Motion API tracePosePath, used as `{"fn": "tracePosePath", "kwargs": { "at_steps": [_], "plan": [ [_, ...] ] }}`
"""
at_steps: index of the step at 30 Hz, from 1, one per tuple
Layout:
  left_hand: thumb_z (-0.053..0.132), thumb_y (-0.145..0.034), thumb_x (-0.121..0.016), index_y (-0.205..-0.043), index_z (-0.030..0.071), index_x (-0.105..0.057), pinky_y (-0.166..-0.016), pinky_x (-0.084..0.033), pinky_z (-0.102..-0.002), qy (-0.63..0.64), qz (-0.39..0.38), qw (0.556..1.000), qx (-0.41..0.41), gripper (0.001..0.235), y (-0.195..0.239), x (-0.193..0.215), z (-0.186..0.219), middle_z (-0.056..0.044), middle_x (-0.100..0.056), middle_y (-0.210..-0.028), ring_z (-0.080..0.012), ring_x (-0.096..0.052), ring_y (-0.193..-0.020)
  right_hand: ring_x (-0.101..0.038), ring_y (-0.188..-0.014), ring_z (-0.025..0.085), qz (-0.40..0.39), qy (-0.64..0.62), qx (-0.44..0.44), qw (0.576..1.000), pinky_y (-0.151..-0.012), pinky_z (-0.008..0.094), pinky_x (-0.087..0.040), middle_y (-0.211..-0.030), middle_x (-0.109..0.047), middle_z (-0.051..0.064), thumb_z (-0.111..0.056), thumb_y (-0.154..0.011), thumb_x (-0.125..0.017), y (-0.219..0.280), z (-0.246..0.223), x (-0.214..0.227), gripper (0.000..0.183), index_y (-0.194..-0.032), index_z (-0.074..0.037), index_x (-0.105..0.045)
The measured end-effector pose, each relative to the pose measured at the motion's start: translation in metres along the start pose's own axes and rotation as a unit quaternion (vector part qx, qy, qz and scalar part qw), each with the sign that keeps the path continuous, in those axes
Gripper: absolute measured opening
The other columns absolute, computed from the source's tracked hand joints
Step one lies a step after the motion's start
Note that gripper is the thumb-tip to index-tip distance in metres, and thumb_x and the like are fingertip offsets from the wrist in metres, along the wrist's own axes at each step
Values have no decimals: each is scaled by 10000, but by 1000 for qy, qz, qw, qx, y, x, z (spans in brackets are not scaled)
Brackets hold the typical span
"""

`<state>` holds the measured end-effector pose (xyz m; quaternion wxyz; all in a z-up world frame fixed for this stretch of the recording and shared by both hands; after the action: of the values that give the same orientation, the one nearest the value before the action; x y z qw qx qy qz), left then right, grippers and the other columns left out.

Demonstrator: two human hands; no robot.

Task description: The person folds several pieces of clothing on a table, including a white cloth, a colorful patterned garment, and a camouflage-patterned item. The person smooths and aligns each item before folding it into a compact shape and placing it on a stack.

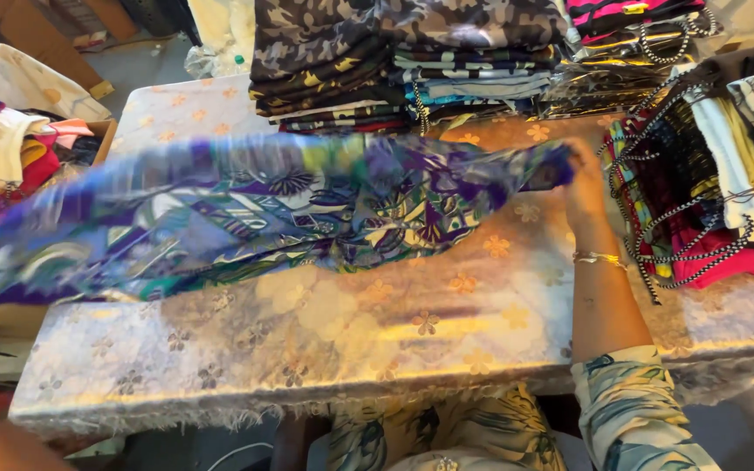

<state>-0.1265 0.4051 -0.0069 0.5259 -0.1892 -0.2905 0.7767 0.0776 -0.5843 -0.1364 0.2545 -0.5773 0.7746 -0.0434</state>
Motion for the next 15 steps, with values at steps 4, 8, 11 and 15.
{"fn": "tracePosePath", "kwargs": {
  "at_steps": [4,8,11,15],
  "plan": [
    [125,-1115,-527,-1109,100,-548,-932,-560,-284,-98,-69,993,-4,32,12,-135,-27,-36,-698,-1184,-146,-699,-1116,-641,-1119,214,-154,297,-23,942,-968,348,-524,-1321,-654,88,-190,-870,-681,51,-75,-103,542,-1390,-76,-580],
    [44,-819,-733,-916,63,-759,-837,-518,-398,-251,-300,920,16,102,67,-294,-20,-146,-668,-968,-289,-629,-943,-643,-1092,365,-360,423,103,825,-949,467,-508,-1259,-636,230,-299,-686,-879,120,-119,-207,864,-1429,-62,-506],
    [72,-788,-727,-851,32,-707,-842,-506,-462,-229,-364,899,-85,78,77,-364,-10,-210,-628,-1027,-384,-605,-1016,-658,-1091,387,-433,425,209,767,-959,467,-524,-1201,-669,205,-143,-705,-804,118,-92,-199,547,-1230,-68,-668],
    [121,-885,-679,-857,3,-659,-748,-508,-500,-278,-385,878,-54,123,71,-403,41,-195,-652,-889,-413,-632,-875,-705,-1036,257,-219,373,143,891,-857,345,-580,-1125,-717,108,140,-738,-542,81,-91,-157,455,-1096,-80,-716]
  ]
}}
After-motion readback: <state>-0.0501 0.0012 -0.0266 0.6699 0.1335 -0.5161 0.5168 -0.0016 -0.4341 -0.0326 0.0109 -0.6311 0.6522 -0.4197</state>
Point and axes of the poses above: each hand's wrist, its own y-axis away from the middle knuckle, its own x-axis out of the back of the hand, z = x × y, the point moved 1 cm from there along -y, towards the middle knuckle
